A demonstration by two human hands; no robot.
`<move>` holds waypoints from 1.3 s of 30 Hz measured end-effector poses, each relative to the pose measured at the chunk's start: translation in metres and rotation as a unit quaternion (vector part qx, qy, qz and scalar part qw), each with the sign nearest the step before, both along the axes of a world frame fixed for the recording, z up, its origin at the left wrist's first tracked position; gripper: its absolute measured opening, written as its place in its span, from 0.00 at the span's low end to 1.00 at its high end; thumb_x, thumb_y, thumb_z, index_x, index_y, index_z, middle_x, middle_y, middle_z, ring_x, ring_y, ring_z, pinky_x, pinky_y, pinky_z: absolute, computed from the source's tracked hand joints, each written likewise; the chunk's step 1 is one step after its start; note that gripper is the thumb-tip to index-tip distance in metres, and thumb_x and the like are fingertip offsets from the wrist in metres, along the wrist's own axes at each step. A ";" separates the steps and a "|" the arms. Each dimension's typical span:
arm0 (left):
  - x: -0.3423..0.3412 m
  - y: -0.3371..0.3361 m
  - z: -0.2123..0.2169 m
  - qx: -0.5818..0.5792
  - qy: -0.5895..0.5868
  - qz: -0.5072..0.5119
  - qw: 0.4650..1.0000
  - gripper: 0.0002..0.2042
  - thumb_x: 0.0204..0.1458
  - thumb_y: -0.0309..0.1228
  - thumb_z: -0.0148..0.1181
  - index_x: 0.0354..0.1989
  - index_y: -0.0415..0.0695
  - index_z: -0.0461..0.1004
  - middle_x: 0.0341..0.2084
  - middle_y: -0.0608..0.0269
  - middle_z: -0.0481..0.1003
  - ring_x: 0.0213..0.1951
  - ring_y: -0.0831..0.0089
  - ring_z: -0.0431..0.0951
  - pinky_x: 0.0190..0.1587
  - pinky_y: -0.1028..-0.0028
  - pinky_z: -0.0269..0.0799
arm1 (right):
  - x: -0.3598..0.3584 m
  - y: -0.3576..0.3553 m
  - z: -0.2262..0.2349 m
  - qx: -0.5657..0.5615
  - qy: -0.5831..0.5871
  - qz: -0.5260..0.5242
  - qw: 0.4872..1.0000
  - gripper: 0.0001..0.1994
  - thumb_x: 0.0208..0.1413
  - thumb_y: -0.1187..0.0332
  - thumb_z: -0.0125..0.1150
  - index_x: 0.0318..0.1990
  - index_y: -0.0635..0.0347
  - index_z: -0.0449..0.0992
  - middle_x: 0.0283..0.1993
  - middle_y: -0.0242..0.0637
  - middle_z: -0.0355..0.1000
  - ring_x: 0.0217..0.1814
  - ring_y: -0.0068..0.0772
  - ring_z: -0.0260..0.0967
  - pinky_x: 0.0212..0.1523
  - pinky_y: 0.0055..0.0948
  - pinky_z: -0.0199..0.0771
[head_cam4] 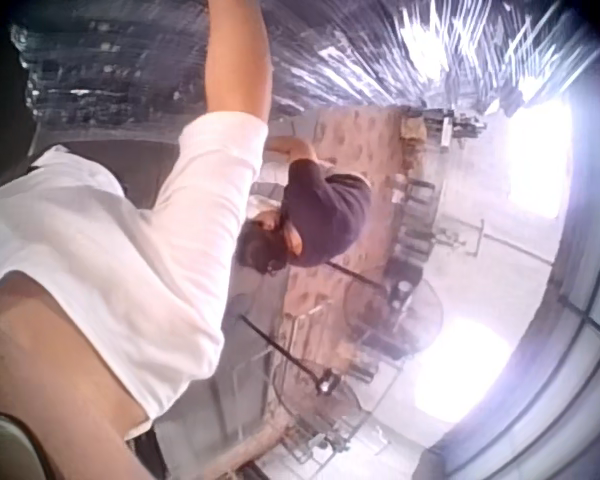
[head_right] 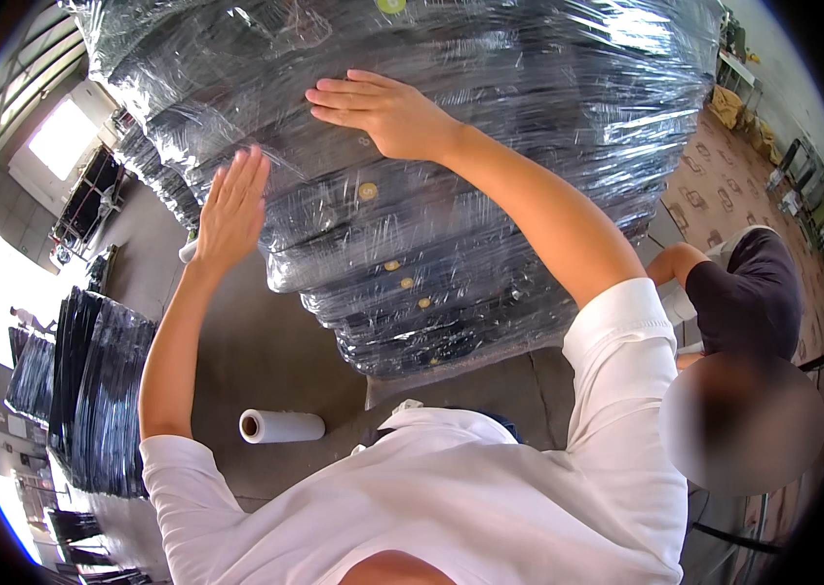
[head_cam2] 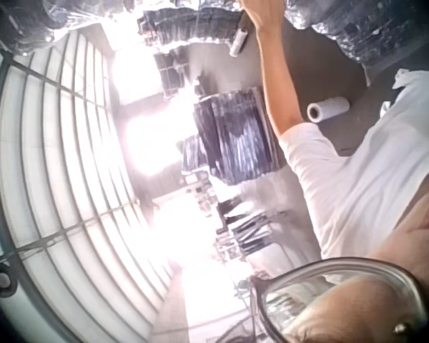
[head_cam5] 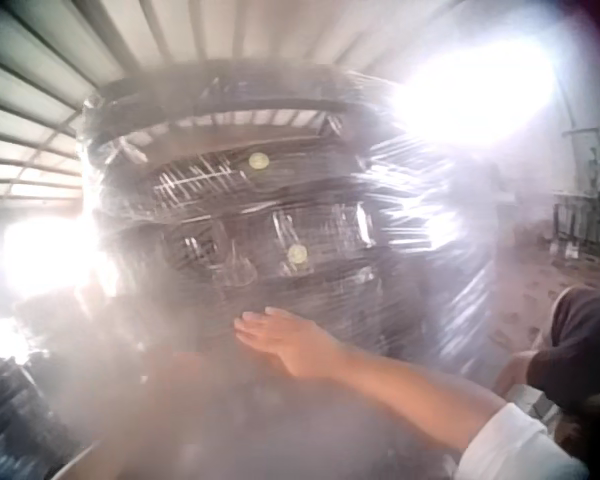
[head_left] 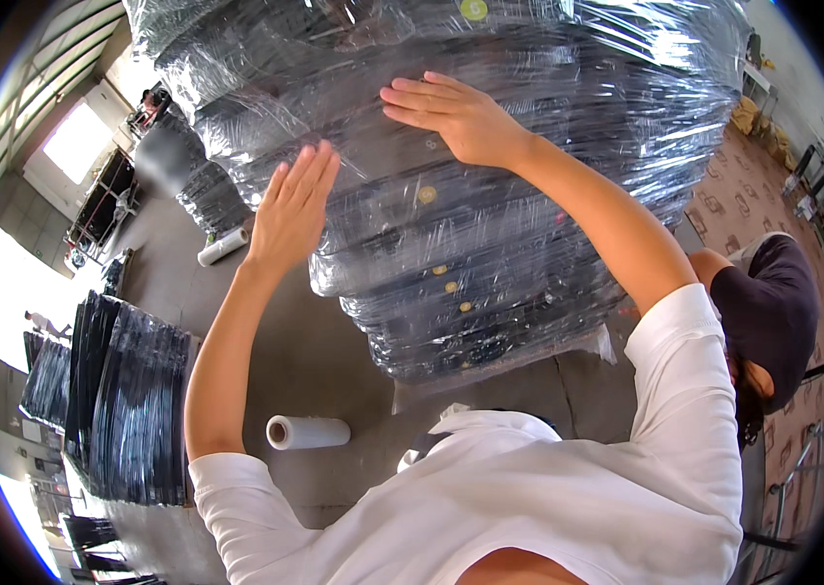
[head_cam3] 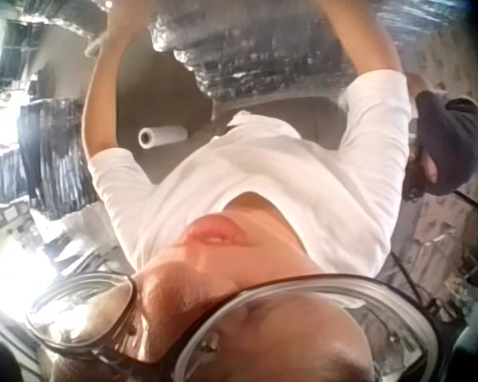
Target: The person wraps a stack of black metal furniture frames with clear plastic wrap in a warehouse. They pull the film from a roll, stretch it over the stack, and smooth it down by hand to secure the bundle. A coworker assists by holding the stack and handing over the roll.
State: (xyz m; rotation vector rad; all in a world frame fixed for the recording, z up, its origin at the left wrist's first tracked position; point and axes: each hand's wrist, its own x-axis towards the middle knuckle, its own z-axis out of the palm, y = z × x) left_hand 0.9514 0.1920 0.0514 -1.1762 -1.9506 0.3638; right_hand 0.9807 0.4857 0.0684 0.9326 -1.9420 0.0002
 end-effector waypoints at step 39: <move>-0.004 0.005 -0.045 0.015 -0.083 0.043 0.995 0.34 0.48 0.35 0.52 0.64 0.45 0.45 0.65 0.63 0.45 0.65 0.67 0.45 0.63 0.63 0.43 | 0.025 -0.005 -0.138 0.078 -0.088 -0.054 0.992 0.31 0.42 0.80 0.47 0.59 0.51 0.61 0.66 0.26 0.50 0.70 0.24 0.39 0.68 0.35 0.36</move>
